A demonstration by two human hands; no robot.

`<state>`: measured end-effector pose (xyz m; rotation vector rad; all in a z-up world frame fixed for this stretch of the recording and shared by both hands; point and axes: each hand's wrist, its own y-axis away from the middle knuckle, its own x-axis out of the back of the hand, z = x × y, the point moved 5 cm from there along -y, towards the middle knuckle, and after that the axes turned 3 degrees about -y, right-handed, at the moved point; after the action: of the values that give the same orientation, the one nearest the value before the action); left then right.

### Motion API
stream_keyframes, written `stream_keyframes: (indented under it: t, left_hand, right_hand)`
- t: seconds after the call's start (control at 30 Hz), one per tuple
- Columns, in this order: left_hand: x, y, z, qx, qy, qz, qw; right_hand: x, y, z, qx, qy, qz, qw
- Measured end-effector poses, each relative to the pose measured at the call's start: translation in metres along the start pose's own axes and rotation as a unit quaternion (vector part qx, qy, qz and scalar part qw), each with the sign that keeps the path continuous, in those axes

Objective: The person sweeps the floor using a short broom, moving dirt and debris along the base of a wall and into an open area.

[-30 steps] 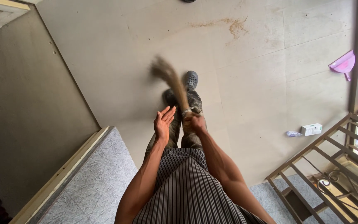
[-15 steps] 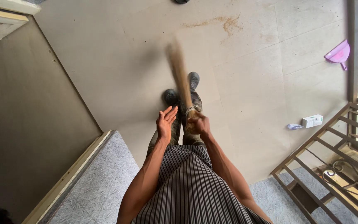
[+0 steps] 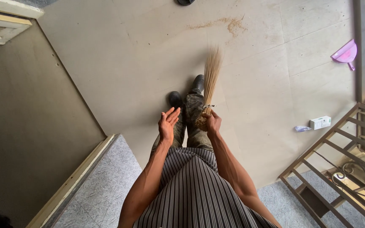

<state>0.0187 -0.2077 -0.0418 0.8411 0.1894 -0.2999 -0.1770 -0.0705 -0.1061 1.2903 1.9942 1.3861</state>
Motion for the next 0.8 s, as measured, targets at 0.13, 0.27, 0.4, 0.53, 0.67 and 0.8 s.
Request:
stream_keyframes:
  t: [0.13, 0.27, 0.4, 0.53, 0.67, 0.8]
  left_hand:
    - [0.000, 0.002, 0.000, 0.005, -0.001, 0.003, 1.000]
    - [-0.001, -0.002, 0.001, 0.006, 0.000, 0.001, 1.000]
    - [0.003, -0.006, 0.007, -0.001, -0.001, 0.000, 1.000]
    - [0.013, -0.004, 0.017, -0.002, -0.002, 0.010, 1.000]
    - [0.020, -0.003, 0.019, -0.006, 0.002, 0.010, 1.000]
    - [0.020, -0.004, 0.018, -0.001, 0.006, 0.009, 1.000]
  right_hand:
    - [-0.018, 0.035, -0.001, -0.020, 0.032, -0.040, 0.998]
    - [-0.039, 0.043, 0.028, -0.057, 0.147, -0.128, 0.979]
    - [-0.049, 0.017, 0.058, -0.044, 0.242, -0.194, 0.950]
    - [-0.029, -0.016, 0.062, -0.136, 0.049, -0.097, 0.985]
    - [-0.019, -0.018, 0.011, -0.089, 0.009, 0.014, 0.996]
    - [-0.035, 0.011, -0.026, -0.018, -0.010, 0.027, 0.999]
